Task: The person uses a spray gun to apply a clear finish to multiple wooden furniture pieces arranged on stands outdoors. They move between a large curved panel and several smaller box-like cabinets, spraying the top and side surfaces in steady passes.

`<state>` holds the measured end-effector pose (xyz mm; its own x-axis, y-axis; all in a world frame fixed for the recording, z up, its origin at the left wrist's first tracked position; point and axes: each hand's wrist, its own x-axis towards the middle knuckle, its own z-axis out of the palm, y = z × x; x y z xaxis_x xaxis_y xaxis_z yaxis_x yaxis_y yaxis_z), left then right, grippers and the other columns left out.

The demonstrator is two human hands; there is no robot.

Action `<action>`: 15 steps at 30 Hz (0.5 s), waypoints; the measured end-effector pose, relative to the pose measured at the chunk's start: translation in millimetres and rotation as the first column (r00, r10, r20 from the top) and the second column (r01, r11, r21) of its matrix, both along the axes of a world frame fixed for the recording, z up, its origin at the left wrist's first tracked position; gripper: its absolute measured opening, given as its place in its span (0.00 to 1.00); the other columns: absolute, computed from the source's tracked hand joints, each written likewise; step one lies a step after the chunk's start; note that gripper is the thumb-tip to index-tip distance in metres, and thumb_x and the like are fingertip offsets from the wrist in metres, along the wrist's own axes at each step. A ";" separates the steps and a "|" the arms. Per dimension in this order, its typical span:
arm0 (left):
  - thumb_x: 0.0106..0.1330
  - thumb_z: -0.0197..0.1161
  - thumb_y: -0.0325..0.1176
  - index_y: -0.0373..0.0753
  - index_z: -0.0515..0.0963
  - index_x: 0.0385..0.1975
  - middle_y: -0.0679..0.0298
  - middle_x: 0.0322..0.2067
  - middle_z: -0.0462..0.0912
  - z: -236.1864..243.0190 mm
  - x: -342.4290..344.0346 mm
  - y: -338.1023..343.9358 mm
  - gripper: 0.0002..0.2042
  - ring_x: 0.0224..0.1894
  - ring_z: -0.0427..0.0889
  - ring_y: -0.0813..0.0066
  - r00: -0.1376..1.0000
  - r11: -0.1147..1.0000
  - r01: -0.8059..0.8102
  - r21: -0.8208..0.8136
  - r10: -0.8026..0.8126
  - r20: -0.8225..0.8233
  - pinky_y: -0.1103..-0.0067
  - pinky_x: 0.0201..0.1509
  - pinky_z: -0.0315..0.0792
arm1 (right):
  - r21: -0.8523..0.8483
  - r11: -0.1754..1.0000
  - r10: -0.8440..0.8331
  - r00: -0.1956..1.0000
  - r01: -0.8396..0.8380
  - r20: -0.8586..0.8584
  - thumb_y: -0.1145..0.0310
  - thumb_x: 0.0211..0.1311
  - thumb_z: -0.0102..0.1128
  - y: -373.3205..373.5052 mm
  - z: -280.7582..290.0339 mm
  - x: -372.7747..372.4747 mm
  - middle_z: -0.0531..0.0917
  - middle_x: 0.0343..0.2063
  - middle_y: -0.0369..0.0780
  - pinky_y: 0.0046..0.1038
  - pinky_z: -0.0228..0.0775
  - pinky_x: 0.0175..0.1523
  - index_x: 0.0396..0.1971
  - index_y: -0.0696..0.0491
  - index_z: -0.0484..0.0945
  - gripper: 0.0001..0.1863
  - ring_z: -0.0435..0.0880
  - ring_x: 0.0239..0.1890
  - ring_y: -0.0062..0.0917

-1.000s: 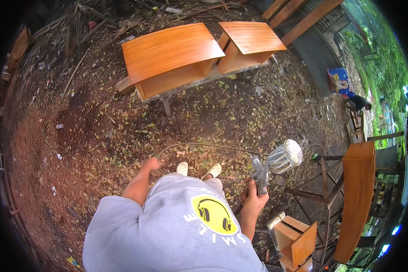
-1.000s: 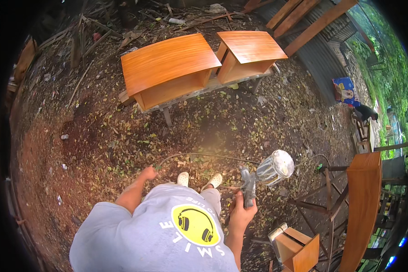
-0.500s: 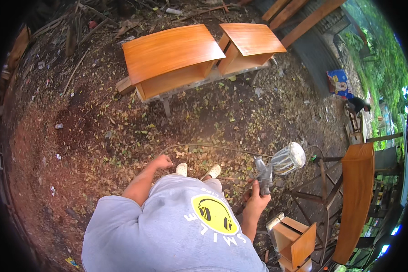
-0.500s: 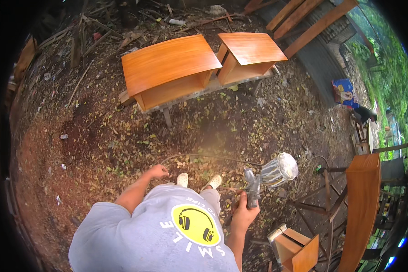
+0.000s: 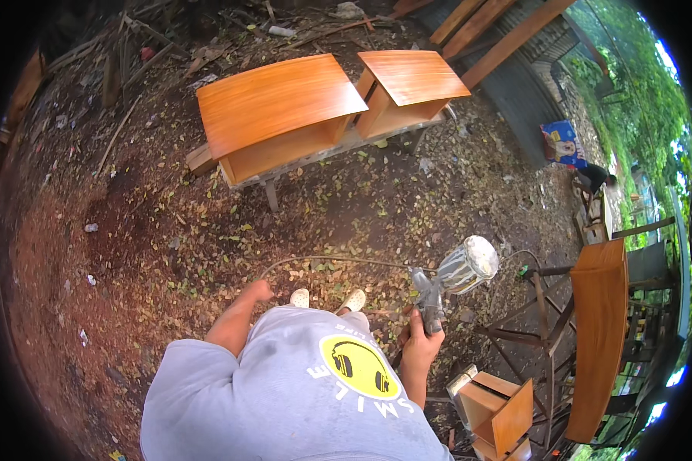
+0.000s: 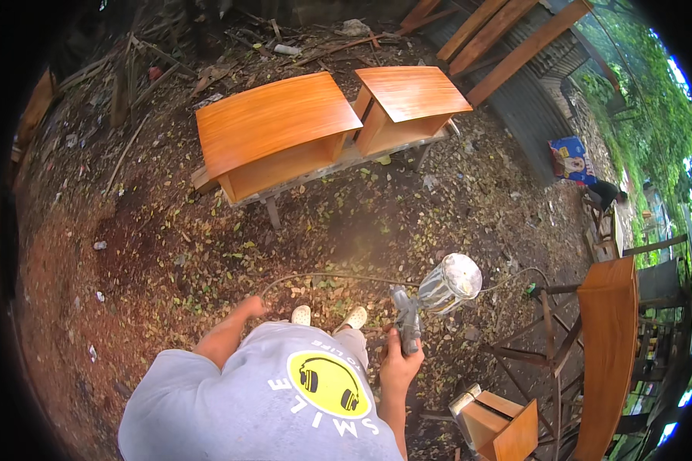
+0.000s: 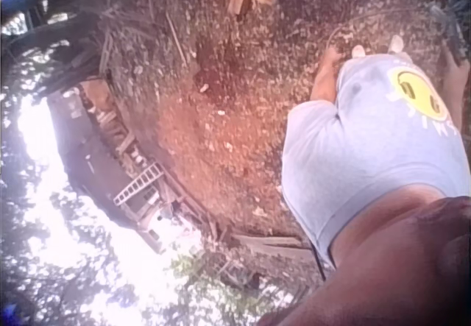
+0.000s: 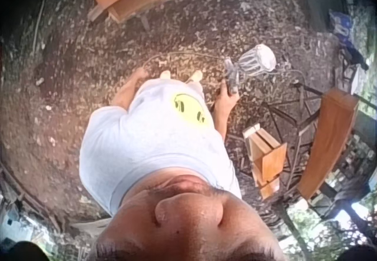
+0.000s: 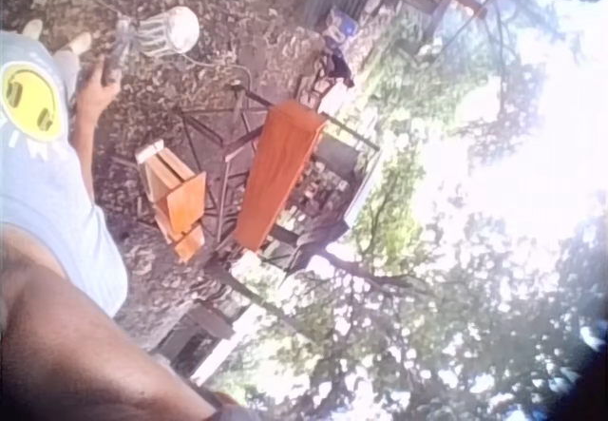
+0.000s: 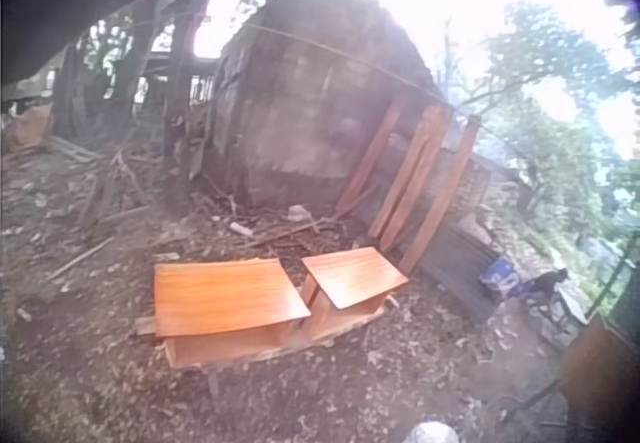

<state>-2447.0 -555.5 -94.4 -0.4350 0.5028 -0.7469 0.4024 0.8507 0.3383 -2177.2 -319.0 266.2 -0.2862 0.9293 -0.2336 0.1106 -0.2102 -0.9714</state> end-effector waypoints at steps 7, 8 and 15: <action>0.60 0.64 0.47 0.39 0.87 0.37 0.53 0.41 0.87 5.5 -5.3 -12.8 0.17 0.45 0.84 0.51 0.999 0.999 -0.016 -0.030 0.015 -0.029 0.63 0.51 0.77 | -0.059 0.998 -0.017 1.000 0.017 -0.004 0.70 0.69 0.59 2.1 5.7 -1.6 0.71 0.16 0.30 0.20 0.55 0.17 0.35 0.59 0.80 0.08 0.64 0.12 0.13; 0.60 0.64 0.47 0.39 0.87 0.37 0.53 0.40 0.87 8.2 -4.9 -5.6 0.17 0.44 0.84 0.51 0.999 0.999 -0.043 -0.002 0.043 0.010 0.63 0.51 0.77 | -0.071 0.997 -0.029 1.000 0.028 -0.011 0.70 0.69 0.60 3.4 3.2 0.8 0.72 0.16 0.30 0.19 0.55 0.18 0.35 0.59 0.80 0.07 0.65 0.13 0.12; 0.65 0.65 0.40 0.36 0.84 0.40 0.55 0.39 0.86 175.0 29.0 138.8 0.13 0.39 0.85 0.58 0.995 0.768 0.047 0.639 -0.091 0.035 0.69 0.46 0.76 | -0.112 0.994 0.031 0.996 -0.022 0.084 0.68 0.68 0.63 7.4 6.2 -4.7 0.75 0.18 0.29 0.21 0.60 0.22 0.37 0.55 0.79 0.06 0.69 0.18 0.12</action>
